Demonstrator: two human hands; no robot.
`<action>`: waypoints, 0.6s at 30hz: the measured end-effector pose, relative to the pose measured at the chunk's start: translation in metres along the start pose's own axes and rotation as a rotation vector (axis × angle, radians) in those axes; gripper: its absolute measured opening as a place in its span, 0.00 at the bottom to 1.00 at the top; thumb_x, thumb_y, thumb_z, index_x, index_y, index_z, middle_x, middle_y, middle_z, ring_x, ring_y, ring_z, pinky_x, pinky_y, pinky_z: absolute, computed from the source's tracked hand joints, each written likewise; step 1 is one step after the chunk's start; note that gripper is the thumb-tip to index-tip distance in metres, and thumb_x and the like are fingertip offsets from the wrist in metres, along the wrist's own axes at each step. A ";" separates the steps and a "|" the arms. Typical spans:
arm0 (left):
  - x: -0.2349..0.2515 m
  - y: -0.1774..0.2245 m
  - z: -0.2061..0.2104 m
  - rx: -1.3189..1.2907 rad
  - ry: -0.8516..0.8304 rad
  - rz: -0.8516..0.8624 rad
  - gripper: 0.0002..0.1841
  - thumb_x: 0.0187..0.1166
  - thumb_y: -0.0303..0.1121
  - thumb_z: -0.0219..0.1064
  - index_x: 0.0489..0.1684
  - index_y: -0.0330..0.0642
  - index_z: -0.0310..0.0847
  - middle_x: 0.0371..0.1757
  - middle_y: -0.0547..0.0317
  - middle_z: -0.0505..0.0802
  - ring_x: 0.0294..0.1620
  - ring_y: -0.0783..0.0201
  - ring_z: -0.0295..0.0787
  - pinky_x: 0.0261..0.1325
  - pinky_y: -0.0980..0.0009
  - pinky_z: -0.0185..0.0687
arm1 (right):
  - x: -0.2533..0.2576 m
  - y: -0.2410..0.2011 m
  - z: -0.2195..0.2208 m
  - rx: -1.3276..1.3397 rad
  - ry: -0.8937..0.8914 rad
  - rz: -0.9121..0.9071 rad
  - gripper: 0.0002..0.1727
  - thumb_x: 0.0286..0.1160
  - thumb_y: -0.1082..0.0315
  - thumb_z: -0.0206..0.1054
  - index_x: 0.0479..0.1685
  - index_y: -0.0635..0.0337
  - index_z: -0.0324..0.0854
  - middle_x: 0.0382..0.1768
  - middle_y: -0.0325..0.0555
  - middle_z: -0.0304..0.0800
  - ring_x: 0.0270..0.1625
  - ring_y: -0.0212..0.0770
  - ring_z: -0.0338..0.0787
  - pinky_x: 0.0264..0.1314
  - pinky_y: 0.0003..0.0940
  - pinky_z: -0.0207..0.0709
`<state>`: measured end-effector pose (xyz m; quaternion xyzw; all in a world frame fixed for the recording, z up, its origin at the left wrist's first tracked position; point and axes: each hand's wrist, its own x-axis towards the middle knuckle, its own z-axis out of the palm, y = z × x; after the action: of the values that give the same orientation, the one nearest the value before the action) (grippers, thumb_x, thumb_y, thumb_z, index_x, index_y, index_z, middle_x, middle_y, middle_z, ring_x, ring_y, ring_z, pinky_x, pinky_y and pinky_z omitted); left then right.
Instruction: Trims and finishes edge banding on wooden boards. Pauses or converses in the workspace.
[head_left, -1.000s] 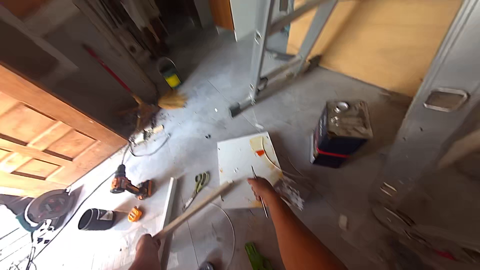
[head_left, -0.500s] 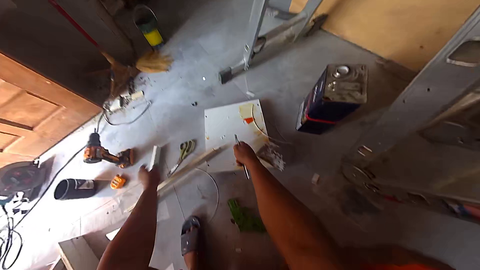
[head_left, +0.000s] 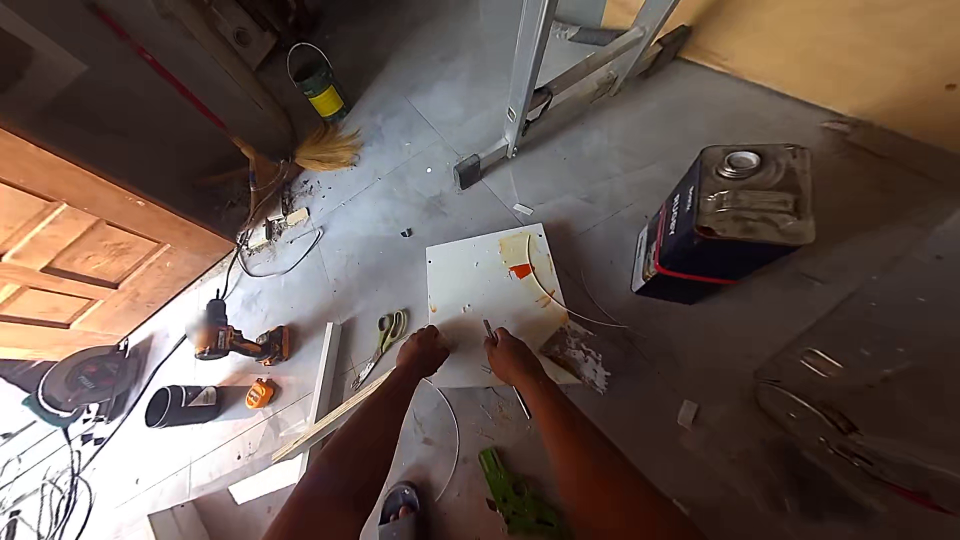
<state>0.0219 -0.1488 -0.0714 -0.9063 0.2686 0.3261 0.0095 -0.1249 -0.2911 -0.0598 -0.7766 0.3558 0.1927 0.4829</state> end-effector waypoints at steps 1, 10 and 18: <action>0.001 0.002 -0.001 0.010 -0.006 -0.014 0.27 0.80 0.50 0.66 0.72 0.42 0.78 0.70 0.43 0.86 0.73 0.44 0.83 0.70 0.38 0.78 | 0.002 -0.003 -0.001 -0.011 -0.019 -0.008 0.26 0.96 0.51 0.45 0.71 0.63 0.74 0.60 0.62 0.88 0.67 0.57 0.88 0.69 0.57 0.78; 0.002 0.005 0.005 0.156 -0.019 -0.022 0.26 0.83 0.53 0.66 0.62 0.37 0.80 0.63 0.40 0.88 0.66 0.38 0.86 0.61 0.36 0.82 | 0.004 -0.017 0.022 -0.195 -0.174 0.042 0.25 0.94 0.56 0.44 0.77 0.64 0.70 0.55 0.62 0.90 0.63 0.60 0.91 0.64 0.57 0.82; 0.006 0.006 0.000 0.177 -0.089 0.006 0.22 0.83 0.48 0.67 0.57 0.35 0.79 0.61 0.40 0.88 0.65 0.39 0.86 0.60 0.40 0.83 | 0.007 -0.023 0.033 -0.308 -0.235 0.076 0.24 0.96 0.53 0.40 0.74 0.58 0.70 0.50 0.56 0.92 0.61 0.56 0.92 0.61 0.53 0.83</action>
<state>0.0225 -0.1569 -0.0736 -0.8857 0.2985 0.3412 0.1004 -0.1020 -0.2578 -0.0654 -0.7994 0.2924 0.3523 0.3889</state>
